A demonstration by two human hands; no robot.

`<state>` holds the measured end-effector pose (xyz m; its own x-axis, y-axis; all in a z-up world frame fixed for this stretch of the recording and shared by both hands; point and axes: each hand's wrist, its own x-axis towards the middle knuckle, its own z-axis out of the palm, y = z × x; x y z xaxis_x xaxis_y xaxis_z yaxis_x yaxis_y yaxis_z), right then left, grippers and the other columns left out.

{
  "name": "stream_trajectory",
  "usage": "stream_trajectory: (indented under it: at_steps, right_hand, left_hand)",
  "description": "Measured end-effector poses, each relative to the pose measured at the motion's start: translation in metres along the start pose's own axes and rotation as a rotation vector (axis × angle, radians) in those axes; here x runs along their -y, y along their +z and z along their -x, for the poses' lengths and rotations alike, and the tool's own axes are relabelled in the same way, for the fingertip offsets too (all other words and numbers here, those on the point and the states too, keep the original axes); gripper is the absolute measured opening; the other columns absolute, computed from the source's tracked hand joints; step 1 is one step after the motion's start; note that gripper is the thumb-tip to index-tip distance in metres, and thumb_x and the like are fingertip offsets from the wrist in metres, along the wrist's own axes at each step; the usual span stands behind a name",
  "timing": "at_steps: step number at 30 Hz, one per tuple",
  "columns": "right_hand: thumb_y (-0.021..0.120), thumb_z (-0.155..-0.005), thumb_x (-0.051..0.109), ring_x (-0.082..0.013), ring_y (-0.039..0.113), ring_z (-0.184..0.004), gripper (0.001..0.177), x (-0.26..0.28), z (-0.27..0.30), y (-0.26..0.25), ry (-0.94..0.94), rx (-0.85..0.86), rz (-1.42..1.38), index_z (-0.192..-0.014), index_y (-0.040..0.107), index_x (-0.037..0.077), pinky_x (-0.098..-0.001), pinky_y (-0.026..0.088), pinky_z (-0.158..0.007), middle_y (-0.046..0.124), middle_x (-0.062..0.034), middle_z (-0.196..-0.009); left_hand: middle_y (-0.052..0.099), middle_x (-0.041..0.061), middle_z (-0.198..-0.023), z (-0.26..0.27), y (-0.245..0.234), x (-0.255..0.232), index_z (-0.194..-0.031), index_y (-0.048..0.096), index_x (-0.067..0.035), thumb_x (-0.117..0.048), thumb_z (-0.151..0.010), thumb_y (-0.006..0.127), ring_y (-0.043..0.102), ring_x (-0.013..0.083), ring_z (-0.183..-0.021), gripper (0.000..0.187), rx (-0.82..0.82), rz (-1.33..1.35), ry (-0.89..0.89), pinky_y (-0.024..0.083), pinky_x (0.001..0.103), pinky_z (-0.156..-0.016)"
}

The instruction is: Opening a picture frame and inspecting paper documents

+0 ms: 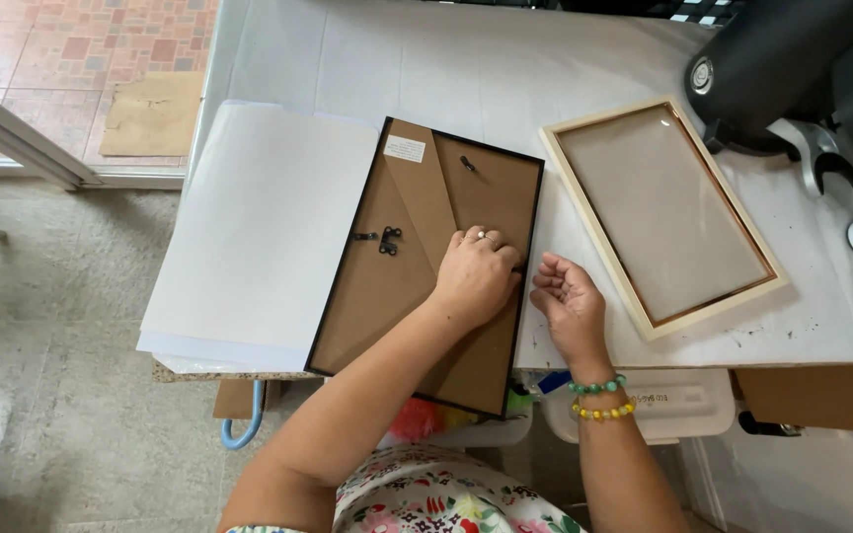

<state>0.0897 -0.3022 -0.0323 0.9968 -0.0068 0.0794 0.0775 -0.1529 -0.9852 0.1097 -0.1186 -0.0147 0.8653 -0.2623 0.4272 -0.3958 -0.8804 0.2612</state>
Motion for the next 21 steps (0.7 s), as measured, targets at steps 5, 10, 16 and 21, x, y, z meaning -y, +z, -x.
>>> stream_trajectory:
  at_steps: [5,10,16,21]
  right_hand:
    - [0.079,-0.076,-0.012,-0.0151,0.07,-0.096,0.057,0.006,0.003,0.005,-0.089,-0.018,0.151,-0.131,0.067,0.0,-0.0285,0.061,-0.084,0.067,-0.0106,-0.111]
    - [0.077,-0.078,-0.012,-0.0198,0.069,-0.093,0.053,0.01,0.006,0.009,-0.228,-0.023,0.344,-0.129,0.07,0.002,-0.0279,0.06,-0.079,0.065,-0.0103,-0.107]
    - [0.074,-0.078,-0.011,-0.031,0.067,-0.098,0.057,0.007,0.006,0.005,-0.268,0.021,0.461,-0.134,0.068,0.002,-0.0358,0.06,-0.081,0.064,-0.0171,-0.112]
    - [0.074,-0.086,-0.006,-0.0335,0.068,-0.097,0.046,0.003,0.005,0.005,-0.338,0.025,0.453,-0.132,0.07,0.0,-0.0386,0.059,-0.081,0.064,-0.0199,-0.111]
  left_hand:
    - [0.067,0.003,-0.091,-0.004,0.012,0.0,-0.087,0.075,-0.02,-0.041,-0.077,0.076,0.062,0.025,-0.1,0.023,-0.053,-0.034,-0.014,0.046,0.039,-0.084]
    - [0.066,0.004,-0.085,-0.001,0.03,-0.002,-0.082,0.072,-0.019,-0.04,-0.078,0.071,0.062,0.0253,-0.094,0.022,-0.096,-0.108,0.018,0.044,0.041,-0.078]
    - [0.066,0.006,-0.085,-0.005,0.014,-0.01,-0.081,0.071,-0.02,-0.027,-0.079,0.063,0.06,0.0273,-0.089,0.011,-0.119,-0.118,0.03,0.042,0.043,-0.071]
    - [0.065,0.007,-0.081,-0.006,0.024,-0.01,-0.079,0.068,-0.018,-0.023,-0.077,0.061,0.06,0.0293,-0.085,0.009,-0.199,-0.102,0.018,0.04,0.045,-0.071]
